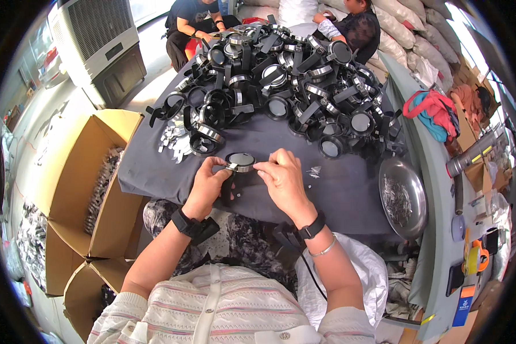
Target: The recorder is assembling small circular components, possibly caster wheels or similar hardware, by inserting small pins or rivets into the metal housings.
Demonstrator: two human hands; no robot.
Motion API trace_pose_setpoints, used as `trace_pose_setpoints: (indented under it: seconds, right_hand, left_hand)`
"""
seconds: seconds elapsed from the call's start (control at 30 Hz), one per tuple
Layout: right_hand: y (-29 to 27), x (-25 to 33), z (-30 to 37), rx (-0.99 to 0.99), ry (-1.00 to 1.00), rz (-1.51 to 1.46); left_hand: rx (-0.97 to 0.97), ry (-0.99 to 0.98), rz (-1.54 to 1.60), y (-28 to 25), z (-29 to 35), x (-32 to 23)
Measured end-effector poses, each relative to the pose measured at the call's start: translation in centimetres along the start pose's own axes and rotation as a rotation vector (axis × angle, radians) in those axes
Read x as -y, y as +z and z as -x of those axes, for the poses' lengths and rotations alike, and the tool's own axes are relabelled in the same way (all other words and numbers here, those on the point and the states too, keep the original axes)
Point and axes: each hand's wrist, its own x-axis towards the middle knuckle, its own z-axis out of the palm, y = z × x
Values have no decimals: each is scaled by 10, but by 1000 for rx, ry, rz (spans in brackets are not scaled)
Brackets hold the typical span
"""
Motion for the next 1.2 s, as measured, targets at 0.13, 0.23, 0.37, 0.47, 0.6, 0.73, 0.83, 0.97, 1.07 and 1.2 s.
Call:
trace_pose_setpoints:
  seconds: [0.13, 0.23, 0.37, 0.47, 0.6, 0.73, 0.83, 0.97, 1.07, 1.2]
  right_hand:
    - [-17, 14, 0, 64, 110, -41]
    - [-20, 16, 0, 125, 337, -280]
    - [-1, 14, 1, 167, 540, -889]
    - [13, 11, -4, 202, 386, -735]
    - [31, 6, -13, 130, -18, -456]
    - [41, 0, -15, 191, 88, -577]
    - [45, -4, -18, 187, 32, -502]
    - [42, -2, -30, 213, -84, -368]
    - [41, -1, -35, 263, -143, -388]
    - [38, -1, -33, 250, -203, -360]
  left_hand:
    - [-38, 30, 40, -3, -2, 4]
    - [-11, 33, 64, -9, -3, 3]
    - [26, 41, 70, -14, -3, 2]
    - [41, 48, 82, -17, -6, 6]
    - [57, 43, 72, -23, -11, 7]
    - [64, 53, 76, -26, -14, 7]
    - [58, 86, 40, -28, -16, 8]
    - [44, 124, -7, -30, -16, 10]
    - [93, 94, 85, -35, -17, 13]
    - [175, 37, 139, -35, -18, 7]
